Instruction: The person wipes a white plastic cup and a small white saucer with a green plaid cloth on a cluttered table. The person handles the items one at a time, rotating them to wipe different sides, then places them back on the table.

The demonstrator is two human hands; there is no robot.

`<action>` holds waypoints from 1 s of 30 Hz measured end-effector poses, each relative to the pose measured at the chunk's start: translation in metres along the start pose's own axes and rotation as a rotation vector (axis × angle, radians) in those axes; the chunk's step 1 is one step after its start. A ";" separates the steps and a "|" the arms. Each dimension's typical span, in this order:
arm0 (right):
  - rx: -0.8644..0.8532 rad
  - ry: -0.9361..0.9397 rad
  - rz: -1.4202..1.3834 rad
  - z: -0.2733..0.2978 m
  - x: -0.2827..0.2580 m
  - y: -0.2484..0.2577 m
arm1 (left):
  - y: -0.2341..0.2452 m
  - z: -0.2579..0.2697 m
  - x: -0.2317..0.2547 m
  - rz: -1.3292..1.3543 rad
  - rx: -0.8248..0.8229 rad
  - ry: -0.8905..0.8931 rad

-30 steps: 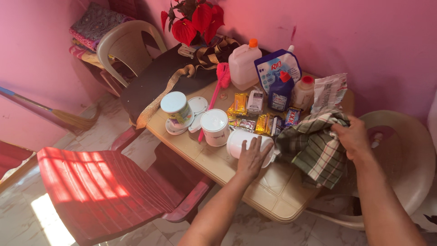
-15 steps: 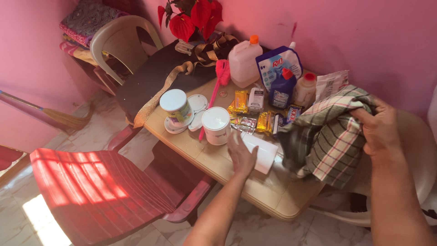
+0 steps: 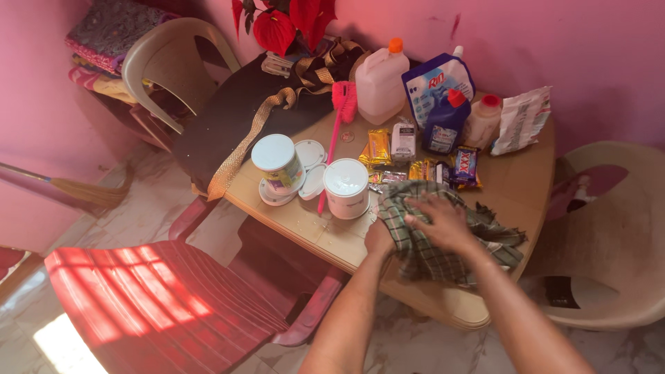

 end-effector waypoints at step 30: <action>-0.139 -0.443 0.108 -0.085 0.007 -0.051 | 0.004 0.004 -0.011 0.197 0.467 -0.217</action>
Point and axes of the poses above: each hand's wrist, its own z-axis away from the middle knuckle, its own y-axis out of the back of the hand, x = y × z, the point moved 8 cm from there along -z, towards the middle knuckle, and after that the axes turned 10 degrees about -y, right-handed, at the moved point
